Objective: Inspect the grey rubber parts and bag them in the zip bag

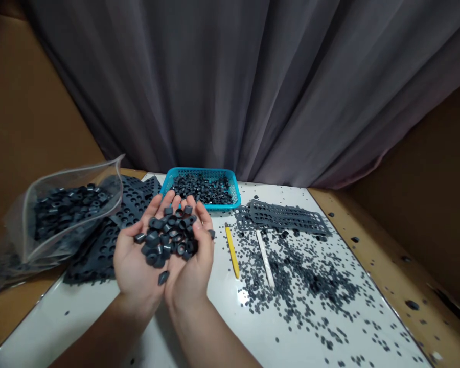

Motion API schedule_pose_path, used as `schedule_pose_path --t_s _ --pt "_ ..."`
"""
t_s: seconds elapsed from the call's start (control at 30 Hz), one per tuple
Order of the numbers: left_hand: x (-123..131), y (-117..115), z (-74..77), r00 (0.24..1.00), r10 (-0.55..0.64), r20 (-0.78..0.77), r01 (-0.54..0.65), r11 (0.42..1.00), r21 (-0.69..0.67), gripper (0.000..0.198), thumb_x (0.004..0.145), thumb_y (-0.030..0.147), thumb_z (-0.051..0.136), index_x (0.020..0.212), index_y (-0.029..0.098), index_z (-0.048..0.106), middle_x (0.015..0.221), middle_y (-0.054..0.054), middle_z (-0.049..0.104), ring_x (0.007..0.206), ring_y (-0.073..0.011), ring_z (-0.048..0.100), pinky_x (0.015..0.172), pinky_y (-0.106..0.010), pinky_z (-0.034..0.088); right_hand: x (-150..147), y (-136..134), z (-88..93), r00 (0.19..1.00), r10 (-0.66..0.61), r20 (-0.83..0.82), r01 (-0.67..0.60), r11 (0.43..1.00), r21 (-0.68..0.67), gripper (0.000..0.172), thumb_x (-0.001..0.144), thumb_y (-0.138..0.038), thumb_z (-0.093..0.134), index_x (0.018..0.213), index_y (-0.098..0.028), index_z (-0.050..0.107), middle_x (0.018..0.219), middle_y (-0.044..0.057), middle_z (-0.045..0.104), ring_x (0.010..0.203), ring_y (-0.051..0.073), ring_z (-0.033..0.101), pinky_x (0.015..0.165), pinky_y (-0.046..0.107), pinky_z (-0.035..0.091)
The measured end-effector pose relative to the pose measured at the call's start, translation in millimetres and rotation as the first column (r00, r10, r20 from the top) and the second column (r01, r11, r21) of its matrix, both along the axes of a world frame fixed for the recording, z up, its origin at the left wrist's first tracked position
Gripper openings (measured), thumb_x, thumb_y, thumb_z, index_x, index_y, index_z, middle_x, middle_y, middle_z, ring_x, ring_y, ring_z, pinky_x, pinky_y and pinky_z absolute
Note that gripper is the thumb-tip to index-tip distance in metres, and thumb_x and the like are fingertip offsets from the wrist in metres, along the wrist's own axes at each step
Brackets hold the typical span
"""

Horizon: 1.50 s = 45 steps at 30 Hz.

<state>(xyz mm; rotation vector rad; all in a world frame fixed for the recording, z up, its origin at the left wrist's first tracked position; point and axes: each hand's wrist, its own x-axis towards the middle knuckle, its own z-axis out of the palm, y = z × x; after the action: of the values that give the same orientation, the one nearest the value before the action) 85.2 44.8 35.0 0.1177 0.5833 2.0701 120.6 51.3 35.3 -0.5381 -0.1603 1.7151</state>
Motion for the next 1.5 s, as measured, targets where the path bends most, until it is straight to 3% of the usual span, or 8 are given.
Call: schedule_pose_path --t_s 0.17,0.3,0.5,0.67,0.8,1.07,1.27,1.5 --pt "2.2 1.0 2.1 0.999 -0.007 -0.049 0.003 0.998 -0.070 0.034 0.075 0.011 0.042 0.100 0.020 0.064 0.117 -0.006 0.062 0.112 -0.0193 0.054 0.100 -0.035 0.040 1.2 0.6 -1.7 0.993 0.027 0.117 -0.033 0.998 0.048 0.033 0.068 -0.016 0.057 0.101 -0.022 0.059 0.117 0.003 0.063 0.107 0.018 0.059 0.101 0.039 0.040" --pt "0.2 2.1 -1.3 0.999 -0.003 -0.051 -0.001 0.996 -0.086 0.031 0.077 0.019 0.042 0.098 0.019 0.065 0.117 -0.006 0.063 0.113 -0.0200 0.054 0.097 -0.033 0.042 -1.5 -0.2 -5.0 0.989 0.029 0.142 -0.037 0.998 0.059 0.031 0.069 -0.015 0.053 0.098 -0.021 0.062 0.114 0.002 0.064 0.105 0.017 0.060 0.101 0.038 0.040" --pt "-7.0 5.5 -8.8 0.956 -0.082 -0.280 0.020 0.976 -0.219 0.031 0.075 0.022 0.045 0.096 0.016 0.067 0.113 -0.005 0.065 0.114 -0.0174 0.052 0.096 -0.021 0.040 -8.4 -0.1 -8.4 0.970 0.030 0.241 -0.050 0.996 0.077 0.029 0.070 -0.016 0.052 0.097 -0.018 0.064 0.114 0.005 0.064 0.107 0.018 0.058 0.102 0.038 0.039" --pt "-3.2 8.3 -8.6 0.986 -0.054 -0.159 0.016 0.972 -0.232 0.034 0.080 0.027 0.039 0.097 0.016 0.066 0.111 -0.006 0.065 0.113 -0.0188 0.053 0.095 -0.026 0.043 -5.4 2.5 -9.9 0.987 -0.009 0.159 -0.005 0.997 0.082 0.029 0.073 -0.021 0.057 0.101 -0.018 0.062 0.110 0.005 0.066 0.103 0.017 0.061 0.099 0.038 0.043" --pt "0.9 8.4 -5.9 0.992 -0.004 -0.124 -0.019 0.983 -0.183 0.036 0.080 0.031 0.041 0.102 0.016 0.064 0.118 -0.008 0.062 0.114 -0.0203 0.053 0.099 -0.031 0.041 -3.0 3.9 -9.7 0.987 0.000 0.162 -0.012 0.997 0.078 0.036 0.067 -0.017 0.065 0.103 -0.020 0.061 0.110 0.004 0.067 0.103 0.017 0.061 0.098 0.037 0.044" --pt "-1.4 4.4 -1.4 1.000 -0.017 -0.021 0.014 0.994 -0.107 0.039 0.082 0.032 0.037 0.105 0.015 0.063 0.123 -0.010 0.058 0.117 -0.0232 0.050 0.103 -0.038 0.035 -3.3 4.5 -8.2 0.993 -0.014 0.120 0.010 0.999 0.031 0.023 0.074 -0.018 0.056 0.096 -0.020 0.063 0.108 0.003 0.067 0.102 0.017 0.062 0.099 0.039 0.042" --pt "-1.2 -0.7 -2.6 0.998 -0.063 -0.029 0.062 0.998 -0.025 0.042 0.084 0.039 0.035 0.109 0.019 0.062 0.127 -0.007 0.055 0.122 -0.0239 0.045 0.106 -0.040 0.030 -2.4 3.4 -6.1 0.999 -0.026 0.047 0.025 0.999 0.030 0.026 0.080 -0.032 0.045 0.093 -0.020 0.064 0.109 0.004 0.067 0.108 0.018 0.059 0.104 0.043 0.035" --pt "-1.0 -2.7 -4.0 0.991 -0.067 -0.119 0.077 0.994 0.078 0.045 0.086 0.037 0.029 0.119 0.022 0.056 0.134 -0.004 0.049 0.128 -0.0236 0.037 0.106 -0.042 0.030 1.4 3.2 -1.7 1.000 -0.023 -0.020 0.024 0.998 0.052 0.035 0.084 -0.035 0.034 0.095 -0.020 0.063 0.110 0.005 0.067 0.108 0.018 0.059 0.104 0.043 0.036"
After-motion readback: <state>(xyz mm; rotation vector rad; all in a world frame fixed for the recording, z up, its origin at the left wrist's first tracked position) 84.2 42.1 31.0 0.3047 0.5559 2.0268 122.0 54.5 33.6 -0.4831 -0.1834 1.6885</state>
